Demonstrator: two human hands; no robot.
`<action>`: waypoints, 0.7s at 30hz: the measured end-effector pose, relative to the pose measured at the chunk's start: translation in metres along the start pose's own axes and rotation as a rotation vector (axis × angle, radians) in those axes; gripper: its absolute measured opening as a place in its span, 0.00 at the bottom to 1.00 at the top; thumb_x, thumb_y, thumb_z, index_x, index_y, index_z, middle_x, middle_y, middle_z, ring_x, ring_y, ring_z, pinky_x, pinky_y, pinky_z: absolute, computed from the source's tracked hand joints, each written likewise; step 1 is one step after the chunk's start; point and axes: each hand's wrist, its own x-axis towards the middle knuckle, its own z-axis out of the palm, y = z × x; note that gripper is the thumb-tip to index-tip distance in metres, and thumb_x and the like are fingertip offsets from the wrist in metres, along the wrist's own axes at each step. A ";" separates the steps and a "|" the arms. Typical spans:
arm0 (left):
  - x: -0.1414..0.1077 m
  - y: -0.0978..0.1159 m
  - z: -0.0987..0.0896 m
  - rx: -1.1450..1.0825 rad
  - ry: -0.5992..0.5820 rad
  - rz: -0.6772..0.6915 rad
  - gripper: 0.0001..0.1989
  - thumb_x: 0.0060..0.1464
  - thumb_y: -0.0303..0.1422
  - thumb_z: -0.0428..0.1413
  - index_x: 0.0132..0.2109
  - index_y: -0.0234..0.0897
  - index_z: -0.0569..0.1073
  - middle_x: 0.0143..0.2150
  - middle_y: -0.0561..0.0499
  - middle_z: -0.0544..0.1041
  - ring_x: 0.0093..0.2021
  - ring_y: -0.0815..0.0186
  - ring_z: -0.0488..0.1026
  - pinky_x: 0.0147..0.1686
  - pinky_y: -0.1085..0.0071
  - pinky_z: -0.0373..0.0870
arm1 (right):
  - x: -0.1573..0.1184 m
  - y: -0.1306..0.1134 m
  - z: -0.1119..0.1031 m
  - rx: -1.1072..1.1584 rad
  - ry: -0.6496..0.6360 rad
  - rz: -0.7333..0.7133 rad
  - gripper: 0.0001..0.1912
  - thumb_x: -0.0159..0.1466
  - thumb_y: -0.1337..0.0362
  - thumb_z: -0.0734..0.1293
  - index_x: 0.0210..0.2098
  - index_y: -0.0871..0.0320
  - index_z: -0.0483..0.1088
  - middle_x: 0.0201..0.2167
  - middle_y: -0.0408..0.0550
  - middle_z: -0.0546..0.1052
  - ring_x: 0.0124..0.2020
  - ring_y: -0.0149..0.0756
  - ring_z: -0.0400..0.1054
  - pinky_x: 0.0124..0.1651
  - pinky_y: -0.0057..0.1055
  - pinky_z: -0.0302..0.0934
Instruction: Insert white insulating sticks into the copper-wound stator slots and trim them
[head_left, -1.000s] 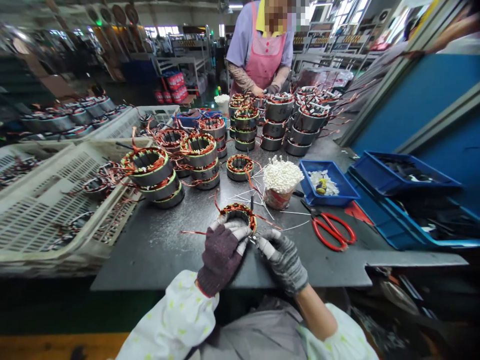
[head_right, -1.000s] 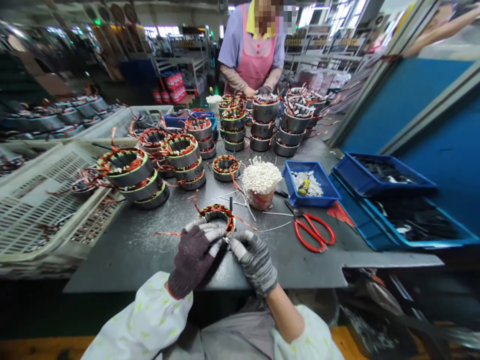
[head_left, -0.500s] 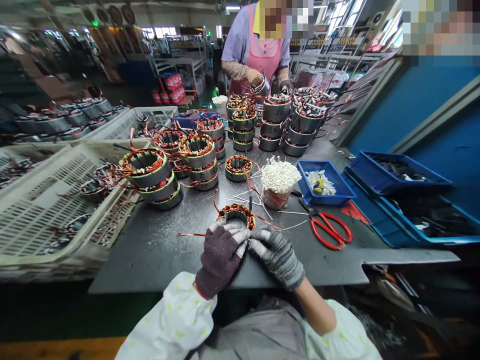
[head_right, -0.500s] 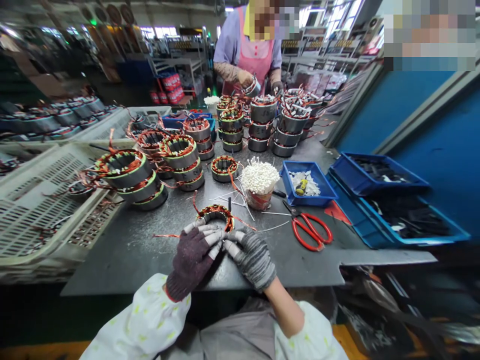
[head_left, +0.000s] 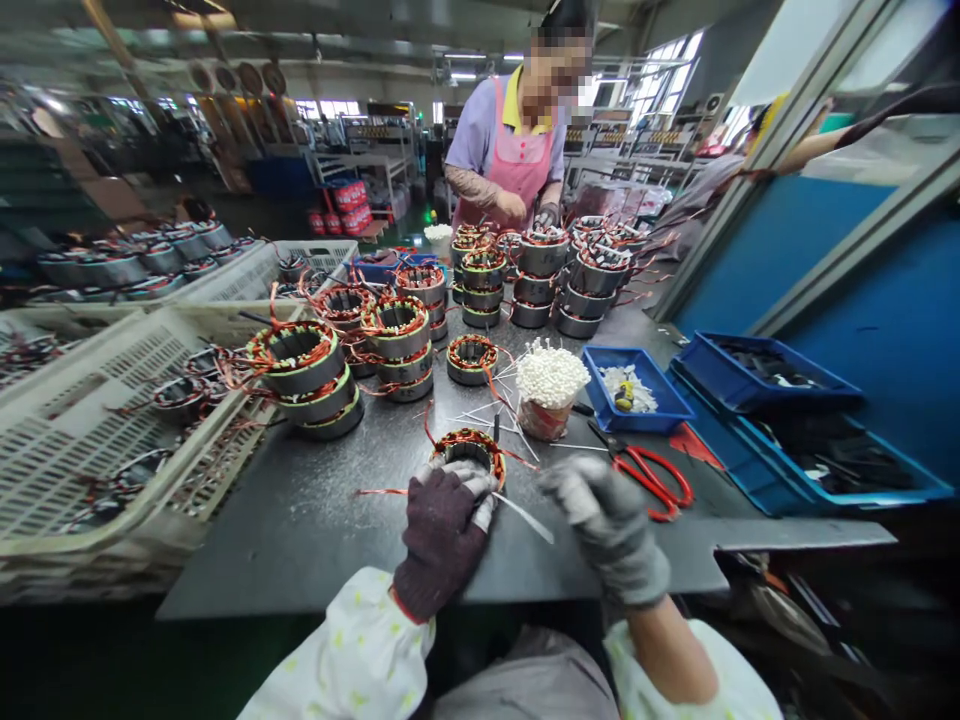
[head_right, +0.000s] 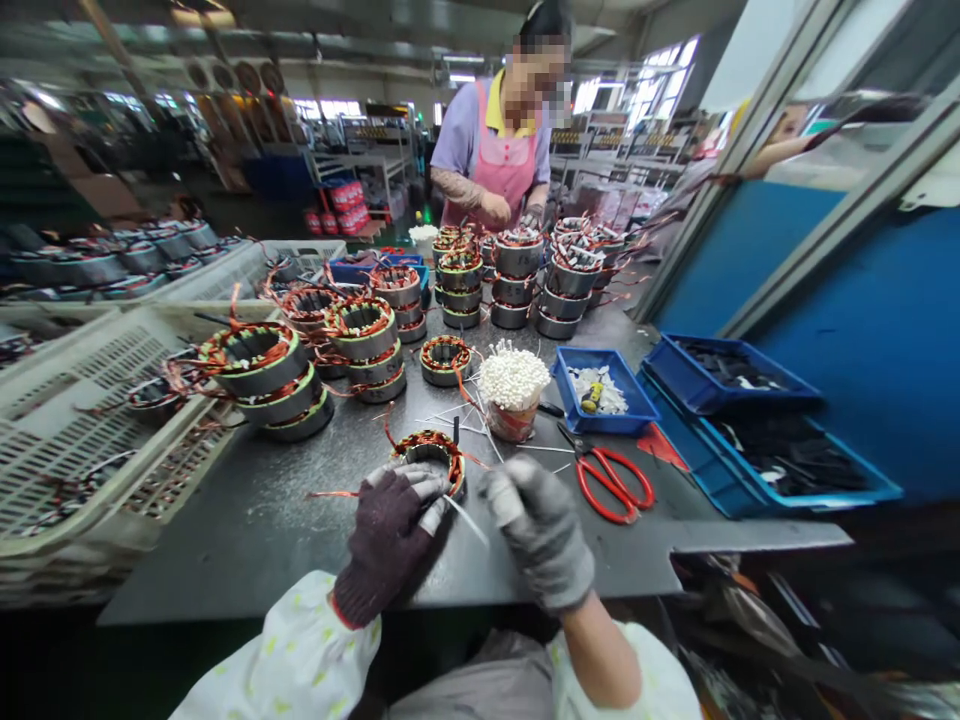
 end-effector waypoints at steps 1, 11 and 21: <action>0.000 0.001 0.000 0.007 -0.013 -0.002 0.08 0.63 0.32 0.56 0.47 0.46 0.77 0.45 0.53 0.83 0.49 0.59 0.78 0.56 0.53 0.67 | 0.000 0.001 -0.001 -0.020 -0.127 -0.037 0.10 0.66 0.58 0.66 0.31 0.51 0.77 0.29 0.47 0.80 0.31 0.39 0.73 0.39 0.36 0.70; -0.026 -0.012 0.000 0.141 -0.125 -0.058 0.07 0.62 0.31 0.57 0.46 0.42 0.78 0.45 0.47 0.82 0.53 0.56 0.76 0.61 0.49 0.65 | -0.006 0.017 0.032 0.282 -0.384 0.212 0.20 0.70 0.48 0.61 0.38 0.53 0.77 0.25 0.47 0.78 0.22 0.38 0.71 0.25 0.36 0.70; -0.024 0.003 0.001 0.007 -0.213 0.055 0.07 0.63 0.33 0.57 0.47 0.43 0.77 0.46 0.49 0.82 0.52 0.59 0.76 0.55 0.55 0.68 | -0.005 0.008 0.012 0.298 -0.224 0.297 0.14 0.62 0.49 0.68 0.34 0.52 0.79 0.34 0.50 0.82 0.37 0.43 0.76 0.44 0.40 0.74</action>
